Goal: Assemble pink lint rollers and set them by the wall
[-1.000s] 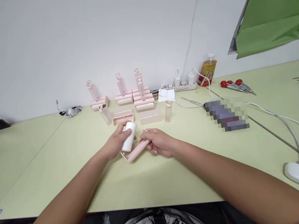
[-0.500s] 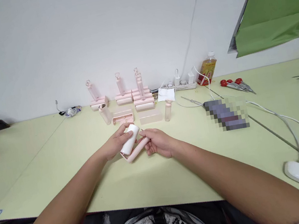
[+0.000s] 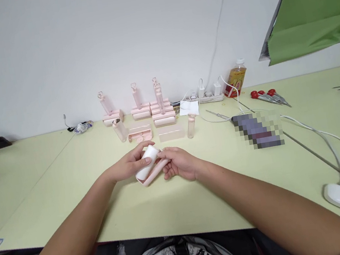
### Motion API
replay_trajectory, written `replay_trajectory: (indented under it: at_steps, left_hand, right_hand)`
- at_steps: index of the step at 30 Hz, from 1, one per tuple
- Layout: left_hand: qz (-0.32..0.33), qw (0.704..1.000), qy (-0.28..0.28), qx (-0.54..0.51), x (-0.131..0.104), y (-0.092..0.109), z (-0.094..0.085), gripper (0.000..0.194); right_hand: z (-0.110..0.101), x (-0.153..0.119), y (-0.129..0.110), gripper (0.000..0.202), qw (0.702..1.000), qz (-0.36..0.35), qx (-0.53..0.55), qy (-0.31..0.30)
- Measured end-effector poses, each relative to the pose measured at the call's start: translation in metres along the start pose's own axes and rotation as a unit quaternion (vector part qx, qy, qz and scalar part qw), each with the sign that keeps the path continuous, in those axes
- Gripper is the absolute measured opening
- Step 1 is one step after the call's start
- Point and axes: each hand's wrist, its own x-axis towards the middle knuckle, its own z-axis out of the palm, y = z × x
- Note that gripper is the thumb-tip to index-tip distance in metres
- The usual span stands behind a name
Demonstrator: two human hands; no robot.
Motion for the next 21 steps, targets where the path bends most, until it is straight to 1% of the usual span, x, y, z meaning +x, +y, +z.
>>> replay_trajectory:
  at_steps: [3,6,9,12,14,17,21]
  left_hand:
    - [0.029,0.997,0.008,0.07,-0.002,0.0,-0.003,0.061]
    - [0.06,0.986,0.015,0.155,-0.007,0.006,-0.004,0.06]
    - [0.078,0.967,0.012,0.24,-0.012,0.015,-0.001,0.061]
    - [0.073,0.949,0.026,0.305,-0.012,0.019,0.005,0.064]
    - [0.067,0.941,0.049,0.328,-0.009,0.017,0.01,0.062]
    - [0.075,0.933,0.073,0.343,-0.001,0.011,0.014,0.052]
    - [0.117,0.923,0.069,0.361,0.004,0.003,0.013,0.049]
  right_hand:
    - [0.001,0.0,0.001,0.022,1.0,-0.004,0.023,-0.013]
    - [0.003,0.0,0.001,0.034,0.999,-0.015,0.031,-0.012]
    - [0.003,-0.001,0.001,0.04,0.999,-0.032,-0.008,-0.01]
    - [0.001,-0.001,0.001,0.044,0.997,-0.05,-0.058,-0.01]
    - [-0.001,0.0,0.001,0.046,0.995,-0.056,-0.082,-0.003]
    - [-0.003,0.001,0.002,0.047,0.993,-0.059,-0.103,-0.002]
    - [-0.003,0.001,0.001,0.045,0.984,-0.085,-0.154,-0.011]
